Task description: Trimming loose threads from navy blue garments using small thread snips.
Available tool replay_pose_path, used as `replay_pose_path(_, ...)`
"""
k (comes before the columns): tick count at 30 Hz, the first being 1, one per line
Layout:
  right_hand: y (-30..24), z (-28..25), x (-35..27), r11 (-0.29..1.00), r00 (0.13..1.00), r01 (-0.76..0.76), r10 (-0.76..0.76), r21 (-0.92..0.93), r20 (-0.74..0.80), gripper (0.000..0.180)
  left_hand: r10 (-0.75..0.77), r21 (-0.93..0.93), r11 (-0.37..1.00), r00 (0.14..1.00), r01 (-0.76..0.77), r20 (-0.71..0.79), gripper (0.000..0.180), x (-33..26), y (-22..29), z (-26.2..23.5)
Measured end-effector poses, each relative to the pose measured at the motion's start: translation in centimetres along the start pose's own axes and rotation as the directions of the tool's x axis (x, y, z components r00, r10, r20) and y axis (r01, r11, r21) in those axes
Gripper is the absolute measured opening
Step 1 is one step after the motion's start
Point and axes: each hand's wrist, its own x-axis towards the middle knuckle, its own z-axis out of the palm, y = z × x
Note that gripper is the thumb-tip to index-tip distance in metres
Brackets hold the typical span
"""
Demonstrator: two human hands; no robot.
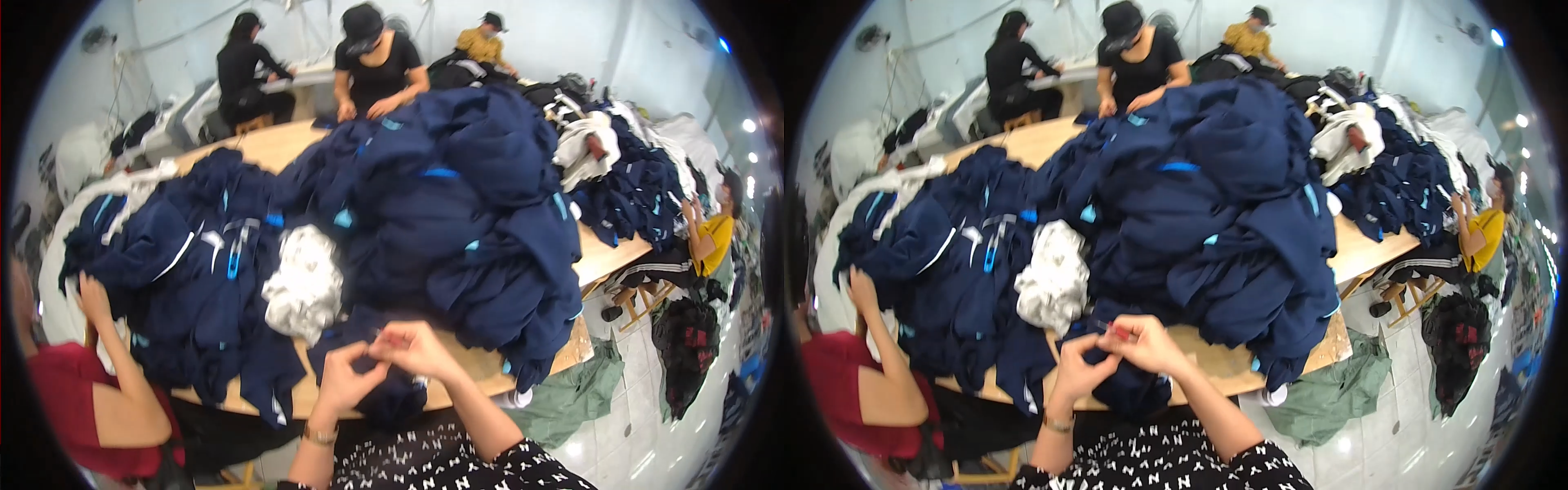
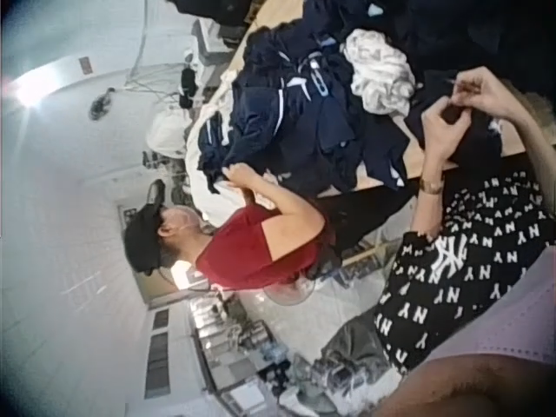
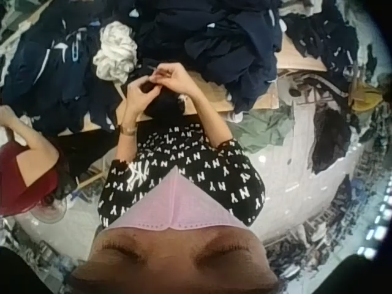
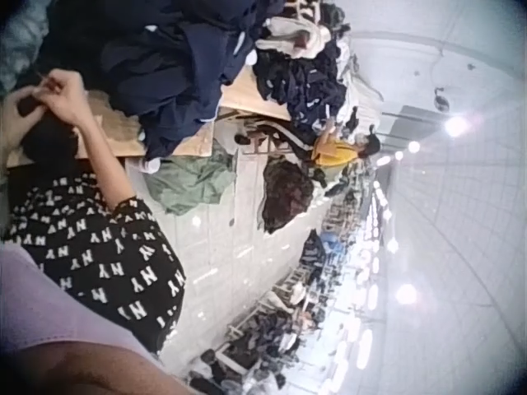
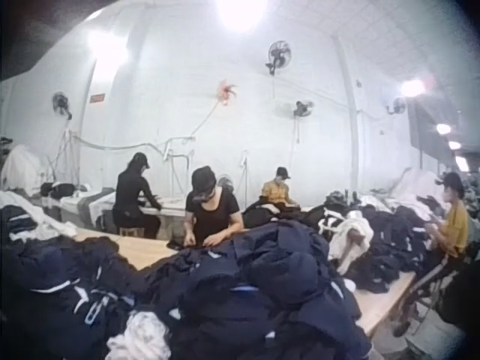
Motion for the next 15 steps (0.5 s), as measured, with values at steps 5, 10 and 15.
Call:
replay_pose_path(5,0.3,0.7,0.7,0.998,0.991,-0.015,0.024,0.066,-0.128,0.010,-0.041,-0.262,0.964,0.998,0.052,0.048,0.023,0.7,-1.8,0.1)
replay_pose_path(10,-0.2,1.1,1.0,0.994,0.972,0.025,0.000,0.105,-0.235,0.016,-0.170,-0.470,0.855,0.975,0.217,0.141,0.013,-0.1,-1.6,-1.0)
replay_pose_path(15,0.2,0.5,0.8,0.965,0.969,0.092,-0.030,0.245,-0.247,0.022,-0.209,-0.537,0.799,0.962,0.271,0.174,0.012,-0.4,-1.6,-1.4)
